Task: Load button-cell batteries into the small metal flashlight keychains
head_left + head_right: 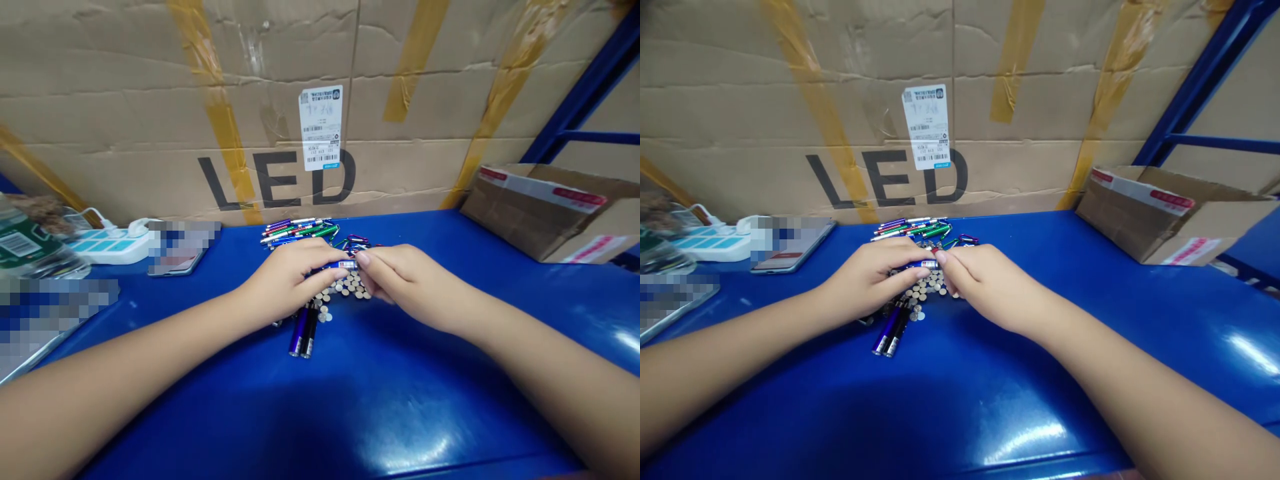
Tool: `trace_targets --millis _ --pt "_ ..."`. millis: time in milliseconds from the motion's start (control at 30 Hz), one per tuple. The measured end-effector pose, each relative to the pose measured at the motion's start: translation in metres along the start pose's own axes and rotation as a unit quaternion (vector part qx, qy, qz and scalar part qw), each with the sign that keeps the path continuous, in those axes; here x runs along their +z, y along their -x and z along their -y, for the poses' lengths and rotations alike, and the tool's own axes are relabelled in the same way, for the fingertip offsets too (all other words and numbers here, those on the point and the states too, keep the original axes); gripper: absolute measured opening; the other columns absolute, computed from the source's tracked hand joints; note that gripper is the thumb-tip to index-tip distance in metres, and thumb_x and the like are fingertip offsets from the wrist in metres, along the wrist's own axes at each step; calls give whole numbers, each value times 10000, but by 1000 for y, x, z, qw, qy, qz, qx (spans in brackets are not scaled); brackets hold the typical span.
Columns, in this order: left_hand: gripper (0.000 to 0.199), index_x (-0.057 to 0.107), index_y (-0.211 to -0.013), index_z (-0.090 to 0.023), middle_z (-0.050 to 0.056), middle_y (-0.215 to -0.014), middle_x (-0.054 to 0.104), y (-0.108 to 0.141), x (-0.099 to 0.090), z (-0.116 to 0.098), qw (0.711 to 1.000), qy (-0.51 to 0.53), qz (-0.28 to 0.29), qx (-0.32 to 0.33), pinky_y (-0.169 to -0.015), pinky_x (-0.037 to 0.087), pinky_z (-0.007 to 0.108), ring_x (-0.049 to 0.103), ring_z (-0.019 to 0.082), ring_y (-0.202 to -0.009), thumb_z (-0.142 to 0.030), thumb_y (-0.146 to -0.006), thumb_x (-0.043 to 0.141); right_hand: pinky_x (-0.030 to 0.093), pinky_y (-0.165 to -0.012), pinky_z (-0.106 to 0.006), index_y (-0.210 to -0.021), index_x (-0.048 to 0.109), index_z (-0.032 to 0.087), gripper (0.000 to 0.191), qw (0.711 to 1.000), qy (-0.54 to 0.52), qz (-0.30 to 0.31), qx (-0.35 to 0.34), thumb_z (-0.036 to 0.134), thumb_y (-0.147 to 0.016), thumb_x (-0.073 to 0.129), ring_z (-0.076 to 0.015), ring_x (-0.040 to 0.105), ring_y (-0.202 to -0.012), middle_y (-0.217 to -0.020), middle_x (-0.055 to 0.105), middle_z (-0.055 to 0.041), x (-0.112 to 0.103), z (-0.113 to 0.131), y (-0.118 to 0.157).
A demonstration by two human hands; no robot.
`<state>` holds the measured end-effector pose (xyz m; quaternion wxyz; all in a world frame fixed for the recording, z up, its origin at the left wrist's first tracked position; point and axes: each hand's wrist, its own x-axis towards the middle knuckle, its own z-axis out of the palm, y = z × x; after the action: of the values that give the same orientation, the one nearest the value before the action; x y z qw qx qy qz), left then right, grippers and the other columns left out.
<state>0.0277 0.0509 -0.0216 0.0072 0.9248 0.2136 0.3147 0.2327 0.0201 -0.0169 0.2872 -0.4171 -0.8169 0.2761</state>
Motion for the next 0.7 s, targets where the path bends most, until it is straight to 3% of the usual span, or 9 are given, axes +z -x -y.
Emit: trace_targets --millis 100,167,267,367,467,567,700 --pt "248 667 -1053 -183 50 -915 701 4 0 0 992 -109 -40 42 -772 407 283 616 165 -835 -323 -938 498 270 -441 -247 -581 370 218 487 970 -210 71 104 489 -959 226 -106 297 -393 -398 340 52 7 0 -2" --pt "248 668 -1048 -196 41 -911 699 4 2 2 994 -105 -30 31 -765 401 280 614 162 -832 -329 -944 486 259 -431 -247 -602 388 218 496 968 -208 78 116 506 -958 197 -109 296 -393 -409 346 49 8 -2 -3" --pt "253 667 -1044 -170 35 -925 692 2 5 3 999 19 20 -24 -764 429 236 616 140 -856 -300 -951 470 312 -528 -257 -710 472 197 444 999 31 -9 32 488 -962 250 -134 438 -537 -604 509 -11 2 -4 -3" --pt "264 671 -1030 -160 28 -965 699 -1 5 3 988 112 39 -95 -799 449 224 624 138 -886 -322 -944 481 300 -587 -273 -789 465 200 311 968 239 -43 -55 408 -958 308 -162 478 -638 -735 541 -39 -7 -4 -2" --pt "247 675 -1028 -164 26 -979 702 -2 4 2 988 117 39 -93 -811 456 229 627 140 -893 -311 -933 501 261 -563 -278 -728 404 208 280 948 308 -18 -83 344 -951 303 -158 428 -581 -656 480 -22 -10 -4 -1" --pt "228 672 -1047 -148 43 -959 698 1 3 1 997 61 10 -40 -782 458 227 624 138 -883 -266 -918 526 261 -566 -278 -681 370 209 311 961 259 -19 -97 343 -955 305 -141 389 -554 -616 444 -4 -6 -5 -1" --pt "251 669 -1058 -169 56 -942 700 5 3 1 996 -75 -38 17 -781 436 280 622 164 -864 -303 -936 495 305 -542 -252 -632 382 206 414 1000 -7 -13 -13 415 -974 280 -108 378 -498 -543 431 27 4 -5 -3"
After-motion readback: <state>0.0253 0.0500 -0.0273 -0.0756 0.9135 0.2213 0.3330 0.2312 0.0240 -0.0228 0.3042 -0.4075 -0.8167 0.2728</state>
